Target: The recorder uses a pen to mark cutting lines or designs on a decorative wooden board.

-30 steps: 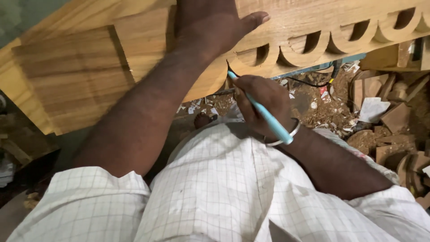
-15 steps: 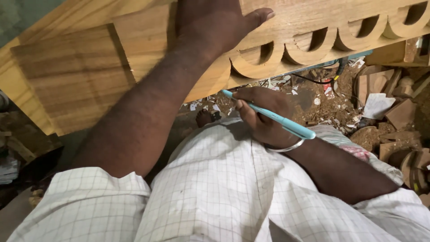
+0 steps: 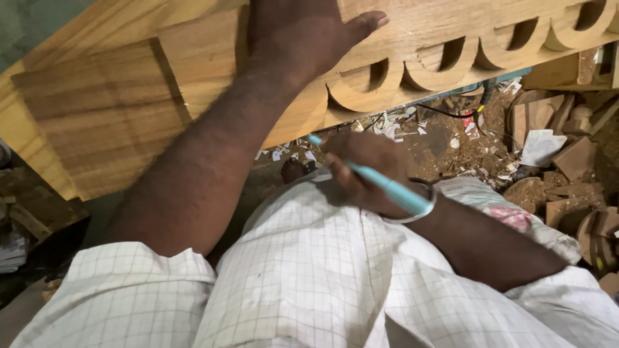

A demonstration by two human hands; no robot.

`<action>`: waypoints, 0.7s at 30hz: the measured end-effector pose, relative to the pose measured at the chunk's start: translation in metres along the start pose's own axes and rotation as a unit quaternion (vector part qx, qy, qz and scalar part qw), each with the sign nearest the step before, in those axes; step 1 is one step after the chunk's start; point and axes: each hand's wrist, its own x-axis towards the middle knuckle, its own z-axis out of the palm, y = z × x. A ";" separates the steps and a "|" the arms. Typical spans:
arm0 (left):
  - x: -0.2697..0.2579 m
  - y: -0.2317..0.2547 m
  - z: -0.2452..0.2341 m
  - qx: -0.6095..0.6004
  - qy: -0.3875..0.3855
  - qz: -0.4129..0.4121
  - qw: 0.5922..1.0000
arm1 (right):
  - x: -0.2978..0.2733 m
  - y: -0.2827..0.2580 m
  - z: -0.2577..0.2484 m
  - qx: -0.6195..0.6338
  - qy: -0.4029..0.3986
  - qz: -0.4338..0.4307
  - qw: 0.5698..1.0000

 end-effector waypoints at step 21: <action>0.001 -0.006 0.008 0.007 0.065 0.028 0.998 | 0.001 -0.009 0.000 0.004 -0.074 -0.013 0.997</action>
